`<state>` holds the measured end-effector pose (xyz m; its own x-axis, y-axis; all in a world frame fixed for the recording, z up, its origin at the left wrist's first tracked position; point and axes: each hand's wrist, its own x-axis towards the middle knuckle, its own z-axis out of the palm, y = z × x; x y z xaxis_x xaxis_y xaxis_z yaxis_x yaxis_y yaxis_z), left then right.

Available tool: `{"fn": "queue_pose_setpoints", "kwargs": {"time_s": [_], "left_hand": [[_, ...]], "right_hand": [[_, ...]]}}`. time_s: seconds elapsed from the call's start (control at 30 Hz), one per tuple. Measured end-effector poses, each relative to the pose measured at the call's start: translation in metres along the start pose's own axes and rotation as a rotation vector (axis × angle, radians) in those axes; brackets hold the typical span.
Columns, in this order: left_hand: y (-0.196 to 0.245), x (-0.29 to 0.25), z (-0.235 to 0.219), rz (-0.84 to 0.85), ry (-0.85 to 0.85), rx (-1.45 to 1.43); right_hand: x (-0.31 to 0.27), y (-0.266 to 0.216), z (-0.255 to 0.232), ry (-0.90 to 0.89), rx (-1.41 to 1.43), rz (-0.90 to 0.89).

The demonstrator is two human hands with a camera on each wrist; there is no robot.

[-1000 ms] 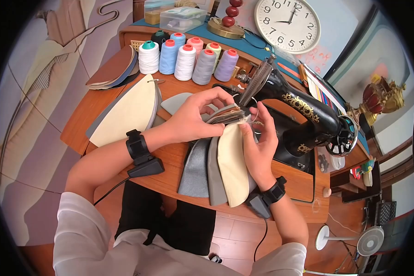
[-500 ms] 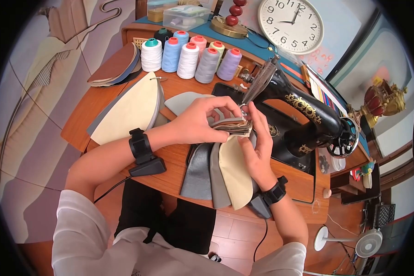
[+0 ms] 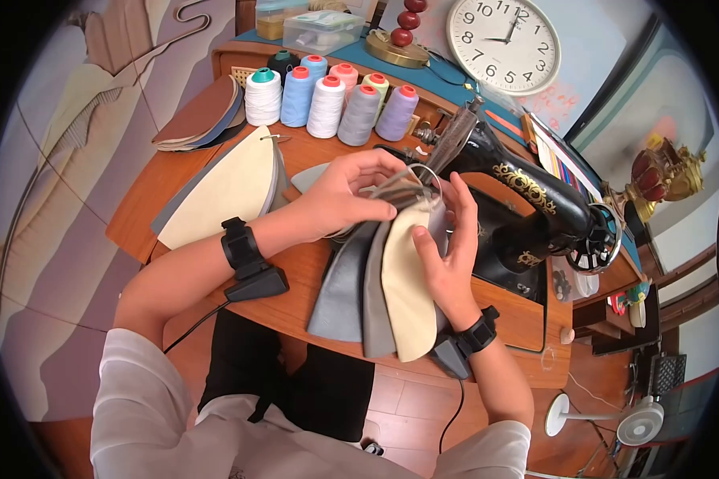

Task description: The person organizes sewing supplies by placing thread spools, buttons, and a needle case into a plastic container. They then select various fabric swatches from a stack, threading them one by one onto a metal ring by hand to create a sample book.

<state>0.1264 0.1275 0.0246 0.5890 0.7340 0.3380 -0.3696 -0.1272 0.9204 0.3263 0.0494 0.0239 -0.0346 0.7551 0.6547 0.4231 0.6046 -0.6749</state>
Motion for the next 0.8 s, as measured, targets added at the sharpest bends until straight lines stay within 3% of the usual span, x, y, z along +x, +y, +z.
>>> {"fn": "queue_pose_setpoints", "kwargs": {"time_s": [0.13,0.2,0.3,0.43,0.47,0.57,0.63,0.8], "left_hand": [[0.011,0.001,-0.001,-0.040,0.135,-0.195],[0.014,0.004,-0.005,-0.006,0.148,-0.151],[0.026,0.005,-0.010,-0.099,0.204,-0.309],[0.042,0.002,-0.011,-0.115,0.116,-0.607],[0.041,0.002,-0.012,-0.109,0.116,-0.605],[0.037,0.003,-0.013,-0.119,0.079,-0.562],[0.032,0.002,-0.012,-0.211,0.064,-0.502],[0.031,0.002,-0.013,-0.280,0.091,-0.467]], "right_hand": [[0.003,0.018,0.000,-0.038,0.129,0.123],[0.002,0.026,-0.001,-0.067,0.169,0.170],[0.002,0.023,-0.002,-0.064,0.222,0.260],[-0.001,0.019,0.000,-0.111,0.351,0.264],[-0.003,0.017,0.002,-0.086,0.467,0.269],[-0.010,0.022,-0.006,-0.179,0.460,0.275],[-0.009,0.013,-0.006,-0.213,0.453,0.274],[-0.007,-0.009,0.001,-0.145,0.359,0.278]]}}
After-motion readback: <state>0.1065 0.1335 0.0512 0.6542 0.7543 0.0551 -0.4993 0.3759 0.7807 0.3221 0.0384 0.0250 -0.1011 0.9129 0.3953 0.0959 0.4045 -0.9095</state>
